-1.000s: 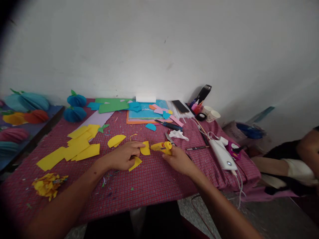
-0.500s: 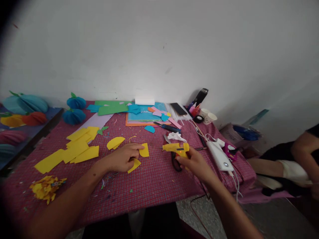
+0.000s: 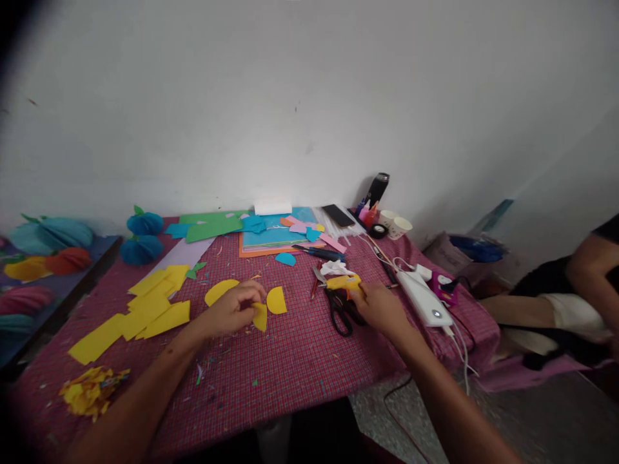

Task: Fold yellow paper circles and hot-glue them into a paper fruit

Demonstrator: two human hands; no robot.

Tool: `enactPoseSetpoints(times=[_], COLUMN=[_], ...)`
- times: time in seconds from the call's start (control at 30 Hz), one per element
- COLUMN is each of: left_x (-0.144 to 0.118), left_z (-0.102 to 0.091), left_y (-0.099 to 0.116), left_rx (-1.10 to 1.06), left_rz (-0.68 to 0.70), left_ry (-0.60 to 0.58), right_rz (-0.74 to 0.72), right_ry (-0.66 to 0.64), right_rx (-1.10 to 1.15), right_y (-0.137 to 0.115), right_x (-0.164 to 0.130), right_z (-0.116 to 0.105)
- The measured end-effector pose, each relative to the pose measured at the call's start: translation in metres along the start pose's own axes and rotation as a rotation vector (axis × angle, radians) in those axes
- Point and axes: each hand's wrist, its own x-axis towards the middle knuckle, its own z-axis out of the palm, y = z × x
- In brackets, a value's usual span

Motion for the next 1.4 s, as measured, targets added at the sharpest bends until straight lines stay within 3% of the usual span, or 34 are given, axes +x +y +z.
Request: enactPoseSetpoints(times=[0.13,0.27,0.4,0.53,0.8,1.0,1.4], left_x=[0.006,0.009,0.008,0.008,0.026,0.041,0.047], left_z=[0.002,0.011,0.016,0.017,0.015,0.010,0.021], left_y=[-0.002,-0.002,-0.003,-0.007,0.003,0.005,0.000], left_rx=[-0.287,-0.551,-0.553,-0.496,-0.548,-0.512,-0.440], left_rz=[-0.292,-0.398,-0.465,-0.506,-0.686,-0.706,-0.705], left_ry=[0.125,0.146,0.139,0.165,0.123,0.087,0.110], right_rz=[-0.066,-0.198,-0.282,-0.308,-0.370,-0.372,-0.386], right_ry=[0.123,0.022,-0.074,-0.075,-0.104,-0.121,-0.104], right_rx=[0.142,0.348,0.410,0.403,0.395,0.391,0.371], right_y=[-0.037,-0.095,-0.129,-0.132,-0.127,-0.126,-0.125], right_x=[-0.016,-0.037,-0.052,-0.060,-0.060,-0.061,-0.061], right_z=[-0.008,0.007,0.038,0.057,0.055,0.056,0.056])
